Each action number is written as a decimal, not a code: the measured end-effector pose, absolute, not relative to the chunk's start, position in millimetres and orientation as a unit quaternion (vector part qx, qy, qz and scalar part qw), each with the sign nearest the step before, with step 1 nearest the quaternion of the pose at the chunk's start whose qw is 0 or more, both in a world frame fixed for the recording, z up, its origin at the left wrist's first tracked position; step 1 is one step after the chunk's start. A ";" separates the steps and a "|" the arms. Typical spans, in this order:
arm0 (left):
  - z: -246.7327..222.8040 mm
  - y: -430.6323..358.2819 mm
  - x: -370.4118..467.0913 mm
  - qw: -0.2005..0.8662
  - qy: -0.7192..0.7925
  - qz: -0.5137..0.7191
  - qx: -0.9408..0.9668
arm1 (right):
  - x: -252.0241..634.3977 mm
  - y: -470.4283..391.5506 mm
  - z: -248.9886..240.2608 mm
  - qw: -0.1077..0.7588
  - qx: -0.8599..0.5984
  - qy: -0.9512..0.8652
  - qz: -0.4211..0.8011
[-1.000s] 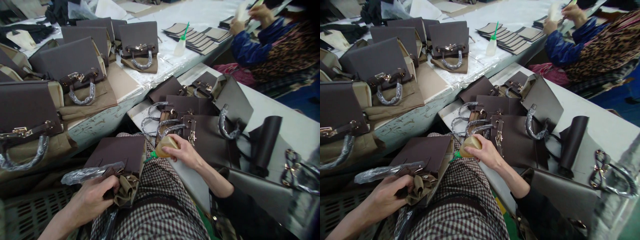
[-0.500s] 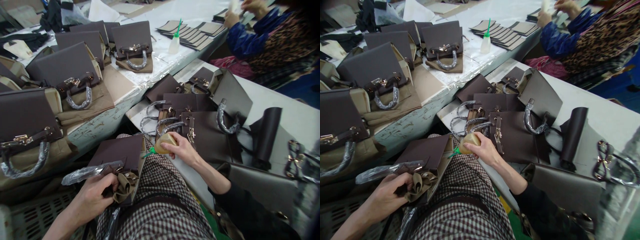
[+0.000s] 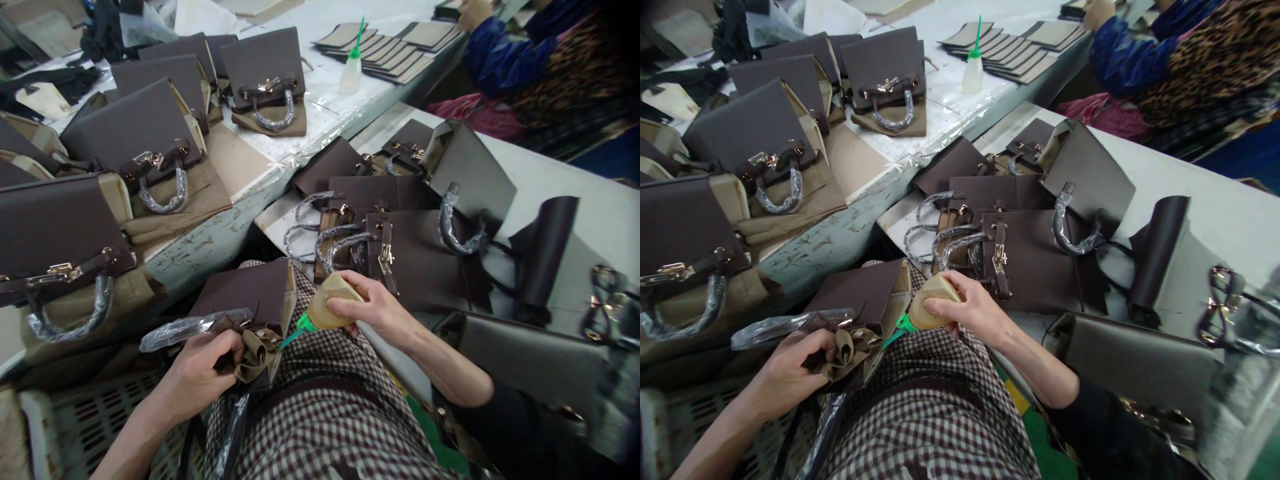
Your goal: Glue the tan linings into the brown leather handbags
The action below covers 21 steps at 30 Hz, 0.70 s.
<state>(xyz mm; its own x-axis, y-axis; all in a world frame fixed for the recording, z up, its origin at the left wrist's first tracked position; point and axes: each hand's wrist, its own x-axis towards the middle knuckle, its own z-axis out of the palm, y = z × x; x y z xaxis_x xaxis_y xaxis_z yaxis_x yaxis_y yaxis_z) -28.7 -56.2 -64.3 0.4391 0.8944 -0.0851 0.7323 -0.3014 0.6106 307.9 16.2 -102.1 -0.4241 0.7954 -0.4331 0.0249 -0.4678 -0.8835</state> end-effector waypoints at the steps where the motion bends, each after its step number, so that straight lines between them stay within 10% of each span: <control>1: -64.7 -56.5 -28.4 0.292 0.513 0.138 0.795 | 306.7 12.1 -100.1 0.269 -0.461 -0.434 0.726; 21: -61.1 -57.1 -21.0 0.300 0.535 0.135 0.778 | 316.2 13.8 -117.0 0.298 -0.576 -0.485 0.587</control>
